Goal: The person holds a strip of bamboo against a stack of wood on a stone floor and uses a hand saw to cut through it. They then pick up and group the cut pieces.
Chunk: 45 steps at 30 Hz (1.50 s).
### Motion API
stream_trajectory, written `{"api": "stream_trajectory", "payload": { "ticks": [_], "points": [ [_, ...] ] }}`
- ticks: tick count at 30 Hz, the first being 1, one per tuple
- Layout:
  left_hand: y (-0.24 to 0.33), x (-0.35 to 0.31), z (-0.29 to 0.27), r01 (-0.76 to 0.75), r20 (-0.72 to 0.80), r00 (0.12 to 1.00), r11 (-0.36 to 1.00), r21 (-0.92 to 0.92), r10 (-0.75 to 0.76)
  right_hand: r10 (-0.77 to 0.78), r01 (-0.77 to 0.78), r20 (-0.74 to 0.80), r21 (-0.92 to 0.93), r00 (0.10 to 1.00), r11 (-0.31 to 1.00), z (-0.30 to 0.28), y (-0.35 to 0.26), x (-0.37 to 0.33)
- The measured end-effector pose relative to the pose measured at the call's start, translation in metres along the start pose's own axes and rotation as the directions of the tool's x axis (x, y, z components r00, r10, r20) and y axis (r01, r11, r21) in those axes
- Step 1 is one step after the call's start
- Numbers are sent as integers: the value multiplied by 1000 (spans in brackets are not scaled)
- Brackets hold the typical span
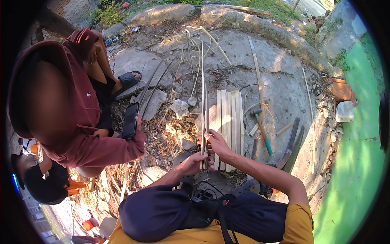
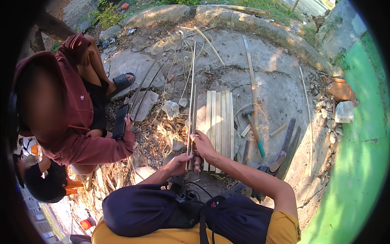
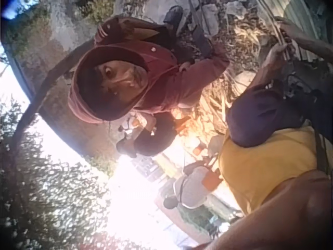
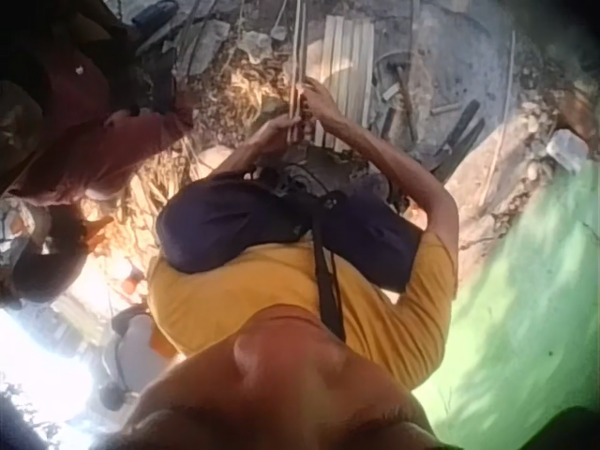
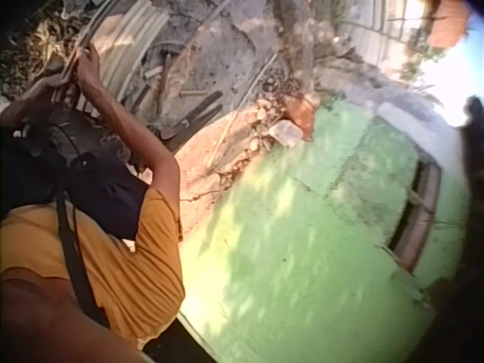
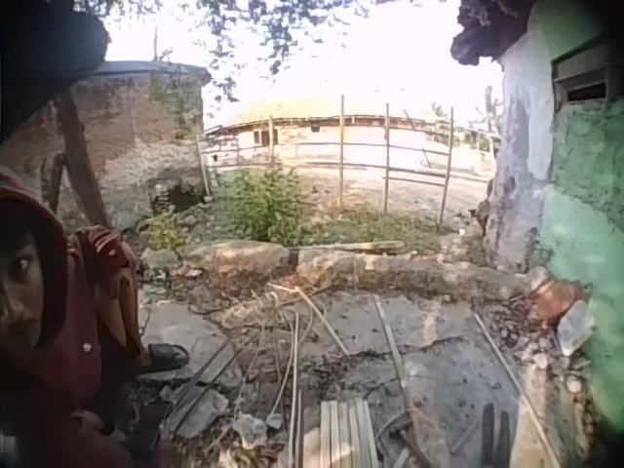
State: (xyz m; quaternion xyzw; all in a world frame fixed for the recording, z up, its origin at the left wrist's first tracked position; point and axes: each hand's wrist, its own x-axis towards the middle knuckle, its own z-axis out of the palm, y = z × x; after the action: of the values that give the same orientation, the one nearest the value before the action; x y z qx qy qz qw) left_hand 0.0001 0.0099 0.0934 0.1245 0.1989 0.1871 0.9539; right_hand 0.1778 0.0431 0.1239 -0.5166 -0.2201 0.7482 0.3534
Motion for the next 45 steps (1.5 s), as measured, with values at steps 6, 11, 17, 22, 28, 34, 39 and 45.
{"api": "stream_trajectory", "payload": {
  "ticks": [6,11,17,22,28,34,39,45],
  "points": [
    [6,-1,16,-3,-80,997,1000,26,5,-25,25,-75,-1,997,1000,3,8,1],
    [2,0,7,-3,-37,999,1000,17,3,-33,33,-132,3,991,999,10,16,-1],
    [3,-1,13,-4,-14,1000,1000,11,4,-39,42,-139,16,989,999,17,9,-3],
    [5,-2,16,-16,1,1000,1000,-10,16,-11,6,-100,-47,995,999,17,-1,-6],
    [5,-2,18,-21,97,995,995,-93,30,-70,60,-109,-88,992,994,18,-1,-9],
    [7,-6,17,17,14,1000,992,-121,-16,-29,25,-115,-41,993,999,16,2,-4],
    [9,-7,17,16,78,997,987,-157,-4,49,-52,-38,-90,998,995,-3,-9,18],
    [-1,-1,8,36,142,990,973,-230,-3,-67,56,-55,-179,996,982,7,-19,61]
  ]
}}
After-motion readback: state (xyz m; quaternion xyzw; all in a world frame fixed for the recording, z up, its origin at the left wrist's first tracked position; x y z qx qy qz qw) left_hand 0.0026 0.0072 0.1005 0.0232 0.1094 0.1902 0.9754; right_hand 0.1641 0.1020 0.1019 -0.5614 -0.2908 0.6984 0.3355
